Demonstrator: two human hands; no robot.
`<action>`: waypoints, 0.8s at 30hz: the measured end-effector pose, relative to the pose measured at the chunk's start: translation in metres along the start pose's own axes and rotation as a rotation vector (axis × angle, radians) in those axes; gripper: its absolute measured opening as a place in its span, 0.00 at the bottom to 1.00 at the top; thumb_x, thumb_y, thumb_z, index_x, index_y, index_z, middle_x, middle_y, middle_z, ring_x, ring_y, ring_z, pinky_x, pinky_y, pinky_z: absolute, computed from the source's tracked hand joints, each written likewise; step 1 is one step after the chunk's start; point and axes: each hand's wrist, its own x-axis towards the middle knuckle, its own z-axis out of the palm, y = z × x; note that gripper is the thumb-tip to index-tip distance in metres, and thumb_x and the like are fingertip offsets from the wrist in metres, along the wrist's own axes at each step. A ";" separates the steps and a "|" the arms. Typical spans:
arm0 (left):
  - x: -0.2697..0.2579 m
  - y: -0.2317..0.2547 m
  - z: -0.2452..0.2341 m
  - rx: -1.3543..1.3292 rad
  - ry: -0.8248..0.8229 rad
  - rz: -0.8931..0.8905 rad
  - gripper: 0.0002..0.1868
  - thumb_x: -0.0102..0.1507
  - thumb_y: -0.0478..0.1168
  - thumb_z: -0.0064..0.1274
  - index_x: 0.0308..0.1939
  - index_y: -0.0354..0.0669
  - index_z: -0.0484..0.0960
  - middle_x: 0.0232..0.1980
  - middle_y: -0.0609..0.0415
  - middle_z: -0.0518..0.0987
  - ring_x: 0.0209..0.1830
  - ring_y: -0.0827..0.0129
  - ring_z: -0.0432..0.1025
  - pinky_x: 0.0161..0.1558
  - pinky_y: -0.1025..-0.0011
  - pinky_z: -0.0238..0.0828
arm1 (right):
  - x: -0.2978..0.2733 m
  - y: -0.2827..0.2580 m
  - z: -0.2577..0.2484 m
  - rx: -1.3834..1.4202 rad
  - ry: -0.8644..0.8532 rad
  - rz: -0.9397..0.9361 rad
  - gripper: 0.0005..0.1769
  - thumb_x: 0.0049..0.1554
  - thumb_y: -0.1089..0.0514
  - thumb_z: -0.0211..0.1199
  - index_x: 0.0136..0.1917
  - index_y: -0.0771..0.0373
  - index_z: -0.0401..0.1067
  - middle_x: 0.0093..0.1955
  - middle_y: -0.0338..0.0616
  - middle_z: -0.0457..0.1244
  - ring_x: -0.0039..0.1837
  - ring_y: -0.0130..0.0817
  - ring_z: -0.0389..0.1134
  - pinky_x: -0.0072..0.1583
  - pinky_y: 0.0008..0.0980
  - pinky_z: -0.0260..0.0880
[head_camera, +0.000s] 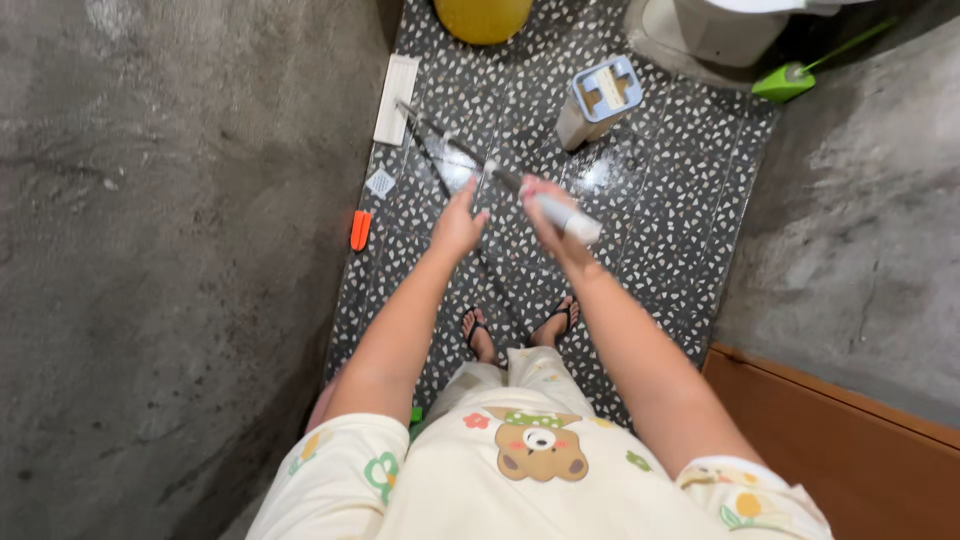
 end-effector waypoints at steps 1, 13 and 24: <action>-0.005 -0.003 -0.002 0.030 0.007 -0.052 0.41 0.61 0.42 0.61 0.77 0.51 0.60 0.73 0.42 0.69 0.70 0.48 0.67 0.65 0.60 0.65 | 0.008 0.002 -0.004 0.008 -0.006 0.012 0.05 0.64 0.67 0.62 0.55 0.65 0.74 0.61 0.47 0.67 0.71 0.38 0.67 0.75 0.37 0.64; -0.011 0.091 0.046 -0.010 -0.006 0.277 0.48 0.55 0.46 0.68 0.76 0.53 0.59 0.74 0.41 0.66 0.71 0.47 0.63 0.69 0.58 0.62 | 0.035 -0.153 -0.121 -0.218 -0.038 0.338 0.07 0.64 0.66 0.63 0.55 0.66 0.76 0.52 0.41 0.70 0.51 0.23 0.67 0.54 0.24 0.67; 0.045 0.044 0.118 0.239 -0.018 0.179 0.09 0.63 0.39 0.54 0.47 0.47 0.77 0.53 0.48 0.77 0.62 0.51 0.70 0.68 0.32 0.50 | -0.020 -0.101 -0.059 -0.076 -0.101 0.254 0.07 0.61 0.67 0.61 0.54 0.66 0.75 0.63 0.55 0.68 0.67 0.37 0.68 0.68 0.33 0.66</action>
